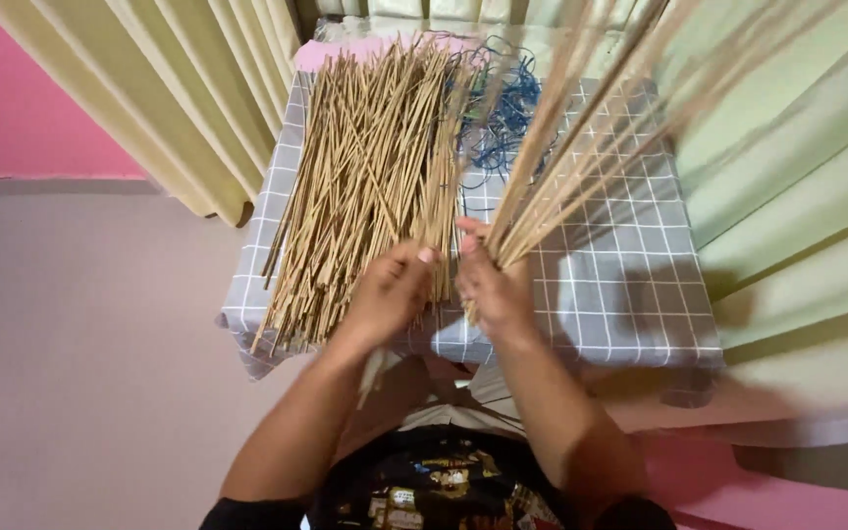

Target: The person is organizing and aligning a bundle of thin wooden sticks on a table by fanning them out and regathering them.

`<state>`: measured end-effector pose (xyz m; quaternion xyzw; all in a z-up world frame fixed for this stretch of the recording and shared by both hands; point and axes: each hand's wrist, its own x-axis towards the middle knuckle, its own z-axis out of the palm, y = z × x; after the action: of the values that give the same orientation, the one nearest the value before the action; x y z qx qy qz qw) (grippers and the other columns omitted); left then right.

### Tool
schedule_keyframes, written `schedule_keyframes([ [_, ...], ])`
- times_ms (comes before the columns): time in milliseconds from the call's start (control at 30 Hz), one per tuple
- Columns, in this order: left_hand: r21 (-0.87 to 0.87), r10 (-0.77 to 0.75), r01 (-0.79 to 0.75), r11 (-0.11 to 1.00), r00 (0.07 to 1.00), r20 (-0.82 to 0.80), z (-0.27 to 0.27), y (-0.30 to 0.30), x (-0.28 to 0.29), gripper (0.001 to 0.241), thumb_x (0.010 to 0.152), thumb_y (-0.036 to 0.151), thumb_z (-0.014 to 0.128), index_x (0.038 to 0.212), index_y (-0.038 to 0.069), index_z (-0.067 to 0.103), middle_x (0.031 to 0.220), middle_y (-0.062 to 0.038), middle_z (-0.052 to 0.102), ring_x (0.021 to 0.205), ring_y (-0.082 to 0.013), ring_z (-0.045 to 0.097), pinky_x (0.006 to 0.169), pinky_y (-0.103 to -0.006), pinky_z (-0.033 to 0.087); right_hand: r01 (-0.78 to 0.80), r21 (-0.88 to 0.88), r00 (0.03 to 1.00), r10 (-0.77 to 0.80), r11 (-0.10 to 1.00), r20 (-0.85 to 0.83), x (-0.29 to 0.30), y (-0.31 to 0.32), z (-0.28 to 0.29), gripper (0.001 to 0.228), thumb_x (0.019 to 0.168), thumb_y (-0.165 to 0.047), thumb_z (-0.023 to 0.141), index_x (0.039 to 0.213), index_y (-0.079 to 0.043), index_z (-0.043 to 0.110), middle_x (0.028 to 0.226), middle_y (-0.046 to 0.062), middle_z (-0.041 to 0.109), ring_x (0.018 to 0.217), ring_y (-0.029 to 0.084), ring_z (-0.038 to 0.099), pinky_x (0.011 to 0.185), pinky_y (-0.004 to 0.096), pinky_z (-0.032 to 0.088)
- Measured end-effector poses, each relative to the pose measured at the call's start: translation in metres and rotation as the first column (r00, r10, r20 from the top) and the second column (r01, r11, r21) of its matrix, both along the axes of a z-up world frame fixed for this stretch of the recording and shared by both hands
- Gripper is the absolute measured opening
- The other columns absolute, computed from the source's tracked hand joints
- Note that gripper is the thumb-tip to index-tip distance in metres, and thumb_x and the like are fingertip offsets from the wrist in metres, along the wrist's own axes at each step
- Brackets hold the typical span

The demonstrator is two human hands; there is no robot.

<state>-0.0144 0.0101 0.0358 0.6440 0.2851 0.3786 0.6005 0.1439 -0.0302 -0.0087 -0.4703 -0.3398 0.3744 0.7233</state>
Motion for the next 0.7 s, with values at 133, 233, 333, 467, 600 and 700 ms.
schedule_keyframes([
  [133, 0.049, 0.032, -0.036, 0.998, 0.997, 0.075, -0.003, -0.015, 0.020, 0.024, 0.106, 0.015, 0.057, 0.085, 0.008, 0.069, 0.061, 0.001, 0.058, 0.059, -0.0094, 0.046, 0.054, -0.0239, 0.040, 0.052, 0.052, 0.995, -0.047, 0.997, -0.083, -0.012, 0.006, -0.016, 0.039, 0.099, -0.023, 0.069, 0.121, 0.007, 0.060, 0.051, -0.005, 0.040, 0.036, 0.003, 0.041, 0.040, 0.018, 0.041],
  [233, 0.049, 0.048, -0.050, 0.998, 0.997, 0.059, -0.002, -0.015, 0.020, 0.020, 0.104, 0.016, 0.061, 0.092, 0.006, 0.072, 0.062, -0.002, 0.062, 0.063, -0.0118, 0.049, 0.059, -0.0258, 0.041, 0.035, 0.059, 0.993, -0.028, 0.998, -0.114, -0.008, 0.009, -0.021, 0.024, 0.098, -0.016, 0.069, 0.112, 0.002, 0.062, 0.050, -0.003, 0.038, 0.035, 0.004, 0.039, 0.039, 0.017, 0.040],
  [333, 0.021, 0.040, -0.041, 0.999, 0.998, 0.039, -0.009, -0.014, 0.017, 0.029, 0.106, 0.018, 0.058, 0.083, 0.006, 0.070, 0.057, -0.005, 0.061, 0.054, -0.0125, 0.049, 0.054, -0.0268, 0.040, 0.051, 0.035, 0.990, -0.046, 0.998, -0.131, -0.003, 0.012, -0.026, 0.018, 0.096, -0.017, 0.071, 0.102, -0.002, 0.063, 0.051, 0.001, 0.041, 0.033, 0.008, 0.040, 0.035, 0.026, 0.041],
  [467, -0.045, 0.100, -0.099, 0.994, 0.994, 0.041, -0.017, -0.008, 0.013, 0.029, 0.107, 0.019, 0.057, 0.086, 0.004, 0.071, 0.058, -0.005, 0.059, 0.055, -0.0143, 0.047, 0.052, -0.0279, 0.039, 0.072, 0.039, 0.987, -0.065, 0.997, -0.150, 0.004, 0.011, -0.019, 0.015, 0.098, -0.017, 0.065, 0.098, -0.002, 0.063, 0.056, 0.005, 0.048, 0.033, 0.010, 0.042, 0.036, 0.029, 0.041],
  [600, -0.078, 0.114, -0.109, 0.991, 0.992, 0.054, -0.011, -0.009, 0.011, 0.029, 0.102, 0.015, 0.066, 0.075, 0.007, 0.069, 0.052, -0.001, 0.054, 0.051, -0.0086, 0.044, 0.048, -0.0237, 0.032, 0.129, 0.053, 0.983, -0.121, 0.990, -0.142, 0.021, 0.020, -0.059, 0.014, 0.101, -0.017, 0.061, 0.102, -0.003, 0.058, 0.056, 0.006, 0.044, 0.033, 0.013, 0.040, 0.036, 0.029, 0.038],
  [700, -0.094, 0.090, -0.085, 0.992, 0.995, 0.052, -0.045, 0.003, 0.019, 0.030, 0.101, 0.017, 0.068, 0.074, 0.005, 0.071, 0.050, -0.004, 0.058, 0.049, -0.0091, 0.047, 0.050, -0.0218, 0.034, 0.127, 0.135, 0.992, -0.123, 0.983, -0.039, 0.018, 0.029, -0.092, 0.037, 0.097, -0.023, 0.072, 0.120, 0.003, 0.058, 0.051, 0.001, 0.044, 0.035, 0.007, 0.042, 0.039, 0.023, 0.040],
])
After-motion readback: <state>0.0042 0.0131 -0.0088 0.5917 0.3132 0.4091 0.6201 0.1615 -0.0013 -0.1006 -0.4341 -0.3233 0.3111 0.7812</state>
